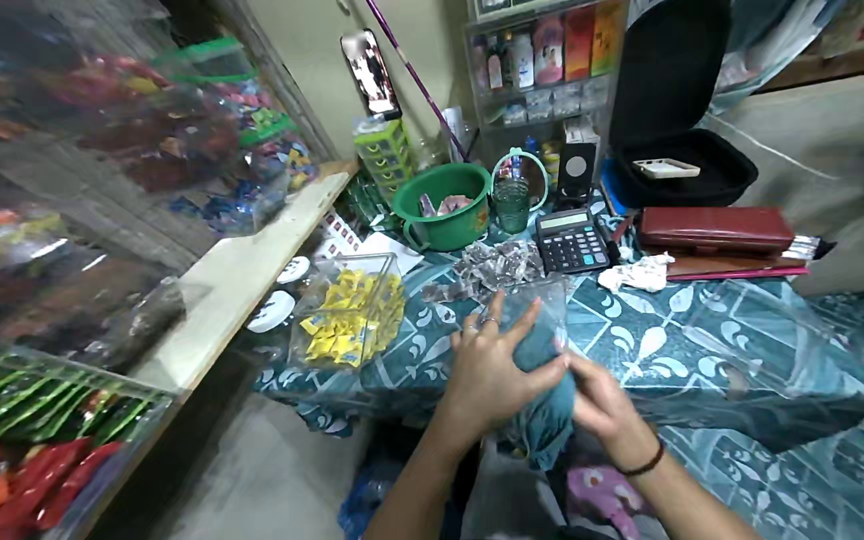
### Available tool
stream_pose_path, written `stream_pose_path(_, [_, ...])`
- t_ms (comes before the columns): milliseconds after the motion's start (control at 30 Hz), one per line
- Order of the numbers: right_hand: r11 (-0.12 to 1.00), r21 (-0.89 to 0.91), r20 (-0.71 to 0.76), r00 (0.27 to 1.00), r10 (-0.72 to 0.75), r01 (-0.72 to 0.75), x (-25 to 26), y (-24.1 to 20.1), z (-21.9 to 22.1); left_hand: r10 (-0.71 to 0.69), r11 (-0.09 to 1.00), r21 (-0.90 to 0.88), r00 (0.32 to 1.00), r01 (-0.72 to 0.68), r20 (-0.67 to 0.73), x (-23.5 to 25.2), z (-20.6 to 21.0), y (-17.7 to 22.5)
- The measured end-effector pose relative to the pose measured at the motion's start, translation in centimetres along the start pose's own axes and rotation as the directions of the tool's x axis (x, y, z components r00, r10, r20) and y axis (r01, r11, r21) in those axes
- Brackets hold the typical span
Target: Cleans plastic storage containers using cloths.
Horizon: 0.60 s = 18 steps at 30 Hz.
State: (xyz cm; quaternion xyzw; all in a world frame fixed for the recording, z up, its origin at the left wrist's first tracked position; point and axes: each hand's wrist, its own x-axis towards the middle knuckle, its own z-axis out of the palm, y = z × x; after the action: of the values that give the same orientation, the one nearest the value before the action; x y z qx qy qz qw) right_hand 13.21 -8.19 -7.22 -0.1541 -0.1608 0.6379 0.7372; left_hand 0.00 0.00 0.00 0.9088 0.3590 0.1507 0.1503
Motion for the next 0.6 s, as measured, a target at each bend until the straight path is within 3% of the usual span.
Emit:
stream_pose_path(100, [0.968, 0.067, -0.131, 0.964, -0.23, 0.24, 1.0, -3.2, 0.2, 0.022, 1.0, 0.011, 0.998, -0.021, -0.064, -0.4, 0.7, 0.2])
stream_pose_path(200, [0.947, -0.093, -0.041, 0.95, -0.311, 0.306, 0.4, -1.8, 0.9, -0.011, 1.0, 0.015, 0.998, 0.012, -0.07, -0.5, 0.7, 0.3])
stream_pose_path(333, [0.887, -0.407, 0.133, 0.975, -0.18, 0.219, -2.4, 2.5, 0.9, -0.112, 0.994, 0.001, 0.986, 0.113, -0.125, -0.5, 0.7, 0.7])
stream_pose_path(400, [0.755, -0.596, 0.285, 0.951, -0.119, 0.273, -3.4, 3.6, -0.5, -0.116, 0.993, -0.023, 0.985, 0.115, -0.124, -0.5, 0.6, 0.7])
stream_pose_path(500, [0.508, -0.761, 0.429, 0.9, -0.072, 0.403, -3.9, 1.2, -2.1, -0.074, 0.997, -0.002, 0.99, 0.074, -0.12, -0.6, 0.7, 0.7])
stream_pose_path(600, [0.539, -0.738, 0.406, 0.905, -0.127, 0.406, -4.2, -2.1, -3.4, -0.059, 0.998, -0.007, 0.995, 0.059, -0.084, -0.7, 0.4, 0.4])
